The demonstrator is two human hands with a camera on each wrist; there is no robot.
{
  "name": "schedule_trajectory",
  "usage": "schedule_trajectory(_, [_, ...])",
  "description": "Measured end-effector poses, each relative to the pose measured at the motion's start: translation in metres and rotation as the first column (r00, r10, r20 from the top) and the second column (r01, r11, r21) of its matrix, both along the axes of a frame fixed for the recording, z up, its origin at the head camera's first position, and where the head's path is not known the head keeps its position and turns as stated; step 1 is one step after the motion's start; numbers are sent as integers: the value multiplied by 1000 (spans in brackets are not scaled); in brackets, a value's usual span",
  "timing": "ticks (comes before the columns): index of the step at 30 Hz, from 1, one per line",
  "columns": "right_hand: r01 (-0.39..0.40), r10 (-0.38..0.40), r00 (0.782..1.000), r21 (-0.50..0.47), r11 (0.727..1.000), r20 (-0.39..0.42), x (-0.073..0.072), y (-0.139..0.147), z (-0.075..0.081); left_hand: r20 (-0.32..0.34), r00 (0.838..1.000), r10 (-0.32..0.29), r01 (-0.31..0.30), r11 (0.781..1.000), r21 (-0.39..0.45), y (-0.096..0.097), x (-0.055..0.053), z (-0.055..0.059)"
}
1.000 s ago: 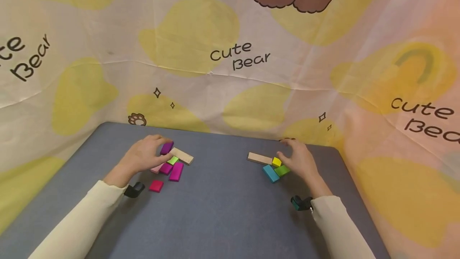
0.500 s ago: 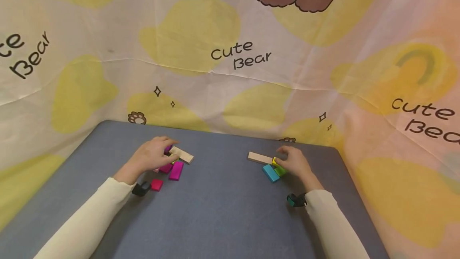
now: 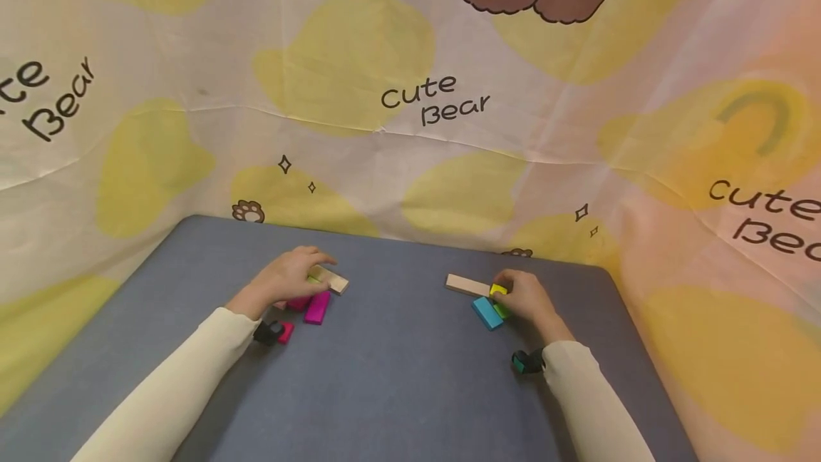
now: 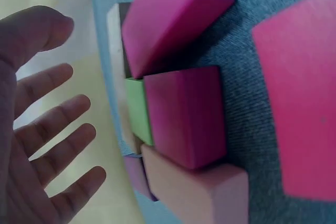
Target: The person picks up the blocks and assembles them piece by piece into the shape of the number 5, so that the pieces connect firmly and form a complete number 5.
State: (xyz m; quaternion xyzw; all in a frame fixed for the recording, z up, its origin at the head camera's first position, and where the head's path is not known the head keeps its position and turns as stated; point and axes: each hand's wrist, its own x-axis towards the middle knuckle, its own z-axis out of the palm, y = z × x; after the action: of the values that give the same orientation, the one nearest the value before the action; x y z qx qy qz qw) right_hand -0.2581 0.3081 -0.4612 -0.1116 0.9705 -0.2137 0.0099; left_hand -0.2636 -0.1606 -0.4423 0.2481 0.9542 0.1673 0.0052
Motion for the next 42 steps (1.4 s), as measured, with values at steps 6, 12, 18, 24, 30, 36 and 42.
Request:
schedule_trajectory(6, [-12, 12, 1000, 7, 1000, -3, -1, 3, -1, -4, 1000, -12, 12, 1000, -21, 2, -5, -6])
schedule_trajectory(12, [-31, 31, 999, 4, 1000, -16, -2, 4, -4, -13, 1000, -11, 10, 999, -34, 4, -10, -12])
schedule_trajectory(18, [-24, 23, 999, -9, 1000, -42, -2, 5, -2, 9, 1000, -10, 10, 999, -33, 7, -12, -15])
schedule_trajectory(24, [-16, 13, 998, -56, 998, -62, -2, 1, 7, 28, 1000, -8, 9, 999, -43, 8, -14, -15])
schedule_trajectory(30, [-62, 52, 992, -85, 994, -111, -5, -17, 16, 43, 999, 2, -1, 999, -37, 9, -15, -14])
schedule_trajectory(36, [-100, 88, 990, -111, 989, -113, -11, -42, 23, 46, 999, 11, -10, 999, -35, 9, -15, -14])
schedule_trajectory(42, [-142, 126, 983, -119, 983, -132, -19, -65, 24, 51, 999, 19, -18, 999, -26, 10, -13, -12])
